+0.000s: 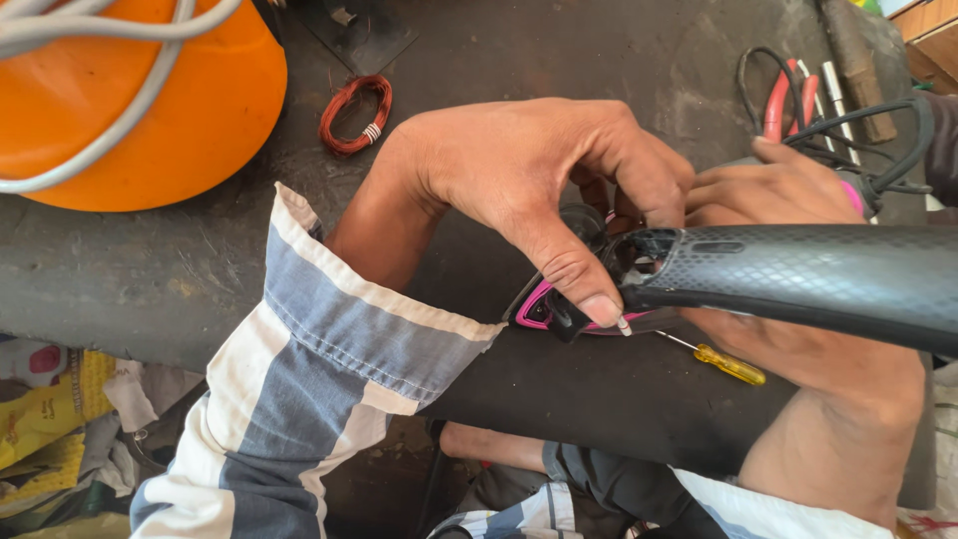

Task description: The person disassembles a steam iron using a screwdriver, removes the water tank and internal components, and then reassembles the iron by reinserting the parts and closing the casing.

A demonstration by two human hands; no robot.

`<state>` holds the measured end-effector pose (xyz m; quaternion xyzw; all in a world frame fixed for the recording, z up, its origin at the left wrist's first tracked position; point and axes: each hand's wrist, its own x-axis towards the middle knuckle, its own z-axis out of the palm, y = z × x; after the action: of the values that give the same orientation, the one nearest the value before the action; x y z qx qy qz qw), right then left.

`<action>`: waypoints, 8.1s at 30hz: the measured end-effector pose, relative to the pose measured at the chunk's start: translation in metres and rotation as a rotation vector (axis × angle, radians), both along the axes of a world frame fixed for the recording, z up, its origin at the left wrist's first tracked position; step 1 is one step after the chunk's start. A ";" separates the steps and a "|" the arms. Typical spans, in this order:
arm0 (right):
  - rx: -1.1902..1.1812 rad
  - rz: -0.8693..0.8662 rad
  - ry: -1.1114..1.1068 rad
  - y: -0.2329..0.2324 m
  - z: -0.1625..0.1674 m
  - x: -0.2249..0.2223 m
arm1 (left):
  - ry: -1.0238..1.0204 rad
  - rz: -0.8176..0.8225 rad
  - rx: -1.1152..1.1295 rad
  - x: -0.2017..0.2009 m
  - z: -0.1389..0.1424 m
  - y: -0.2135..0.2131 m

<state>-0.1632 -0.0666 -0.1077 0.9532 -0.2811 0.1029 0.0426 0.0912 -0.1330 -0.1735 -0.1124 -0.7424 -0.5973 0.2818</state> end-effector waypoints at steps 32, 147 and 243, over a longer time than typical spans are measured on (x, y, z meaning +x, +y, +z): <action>-0.075 -0.226 -0.149 0.044 -0.029 0.013 | -0.028 0.061 -0.057 0.000 -0.015 -0.012; -0.304 -0.262 -0.261 0.171 -0.047 -0.045 | -0.153 0.485 0.728 -0.110 -0.024 0.073; -0.245 -0.318 -0.282 0.166 -0.044 -0.035 | -0.137 0.532 0.616 -0.106 -0.032 0.070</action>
<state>-0.1986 0.0989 -0.1515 0.8610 -0.4161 0.2601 0.1339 -0.0152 -0.0635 -0.2053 0.2131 -0.5489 -0.7041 0.3970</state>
